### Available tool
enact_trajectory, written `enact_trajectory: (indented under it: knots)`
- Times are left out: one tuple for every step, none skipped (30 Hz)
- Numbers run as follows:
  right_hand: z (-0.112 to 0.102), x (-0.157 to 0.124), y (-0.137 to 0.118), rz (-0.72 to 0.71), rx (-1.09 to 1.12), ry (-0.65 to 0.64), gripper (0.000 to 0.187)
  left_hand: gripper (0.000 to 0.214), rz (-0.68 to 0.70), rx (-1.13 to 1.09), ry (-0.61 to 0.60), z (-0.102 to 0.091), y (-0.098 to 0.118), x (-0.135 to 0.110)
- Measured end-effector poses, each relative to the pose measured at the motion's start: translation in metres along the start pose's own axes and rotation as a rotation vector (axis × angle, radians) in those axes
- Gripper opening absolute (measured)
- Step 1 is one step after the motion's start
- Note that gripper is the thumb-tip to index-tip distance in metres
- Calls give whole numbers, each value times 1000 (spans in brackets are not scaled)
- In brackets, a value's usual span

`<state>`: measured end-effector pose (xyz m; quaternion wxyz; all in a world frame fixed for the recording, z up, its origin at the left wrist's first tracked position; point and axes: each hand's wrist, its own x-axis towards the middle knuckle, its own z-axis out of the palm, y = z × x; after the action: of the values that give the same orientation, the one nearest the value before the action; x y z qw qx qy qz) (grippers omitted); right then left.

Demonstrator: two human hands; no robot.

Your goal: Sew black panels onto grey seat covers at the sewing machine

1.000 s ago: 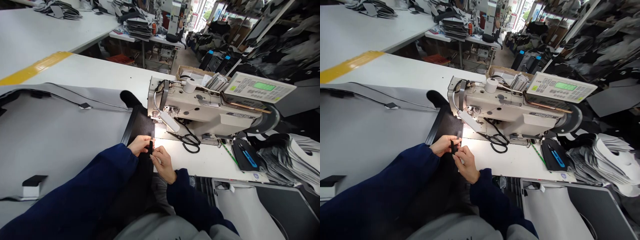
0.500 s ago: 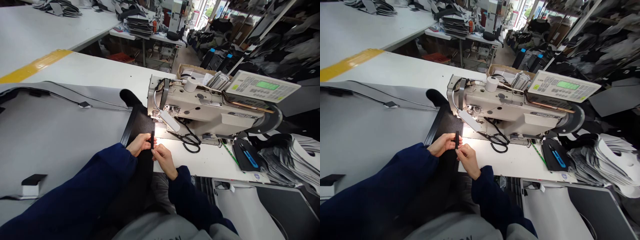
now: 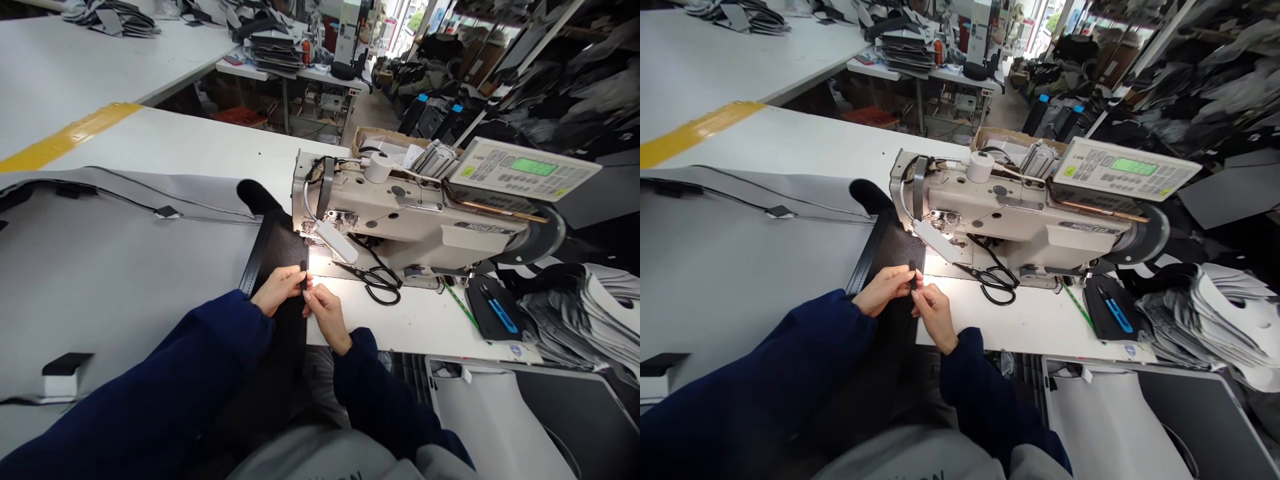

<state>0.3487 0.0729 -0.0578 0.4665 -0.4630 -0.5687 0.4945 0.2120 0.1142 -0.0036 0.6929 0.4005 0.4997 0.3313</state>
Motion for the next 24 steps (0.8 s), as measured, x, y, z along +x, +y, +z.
enact_trajectory:
  knots:
    - [-3,-1,0,-40,-90,-5,26,35,21,64,3,-3,3,0]
    - [-8,-2,-1,-97,-205,-28,21,33,62,169,18,-8,8,0]
    - [-14,-5,-3,-168,-333,-75,18,31,128,308,46,-14,14,0]
    - [-21,-8,-5,-247,-464,-152,24,29,209,467,87,-20,21,0]
    - [-28,-11,-8,-322,-589,-257,36,28,297,627,136,-27,28,1]
    - [-34,-15,-12,-385,-702,-376,49,29,380,770,186,-34,34,3]
    - [-39,-18,-15,-435,-799,-490,59,29,445,890,222,-39,40,6]
    - [-42,-21,-17,-472,-886,-592,67,29,481,996,233,-44,44,10]
    - [-43,-23,-19,-497,-959,-669,73,29,486,1097,215,-47,46,15]
    - [-42,-24,-19,-519,-1019,-724,76,29,468,1197,182,-49,47,21]
    - [-40,-25,-18,-549,-1064,-761,77,29,436,1286,141,-49,46,27]
    - [-36,-25,-16,-585,-1095,-784,76,27,395,1352,103,-48,45,34]
    - [-32,-24,-14,-627,-1115,-793,73,25,353,1389,81,-47,43,41]
    - [-27,-24,-10,-670,-1127,-786,67,23,319,1402,79,-45,40,48]
    - [-22,-23,-6,-711,-1135,-762,60,23,299,1406,87,-43,39,54]
    - [-18,-23,-1,-747,-1144,-723,52,23,290,1411,99,-41,37,59]
    - [-14,-23,3,-776,-1151,-670,44,21,287,1423,110,-39,37,64]
    - [-9,-23,8,-801,-1153,-613,37,20,290,1440,124,-37,36,68]
    - [-5,-23,12,-821,-1148,-561,32,20,298,1458,136,-36,36,72]
    - [-2,-22,15,-835,-1135,-519,27,22,308,1468,148,-35,36,74]
    - [2,-22,18,-846,-1114,-487,23,23,316,1469,161,-35,36,77]
    - [5,-21,21,-853,-1088,-461,21,24,318,1466,175,-34,36,79]
    - [7,-20,23,-856,-1063,-440,19,25,315,1467,190,-34,36,81]
    - [9,-19,24,-858,-1044,-426,19,25,308,1470,208,-34,35,82]
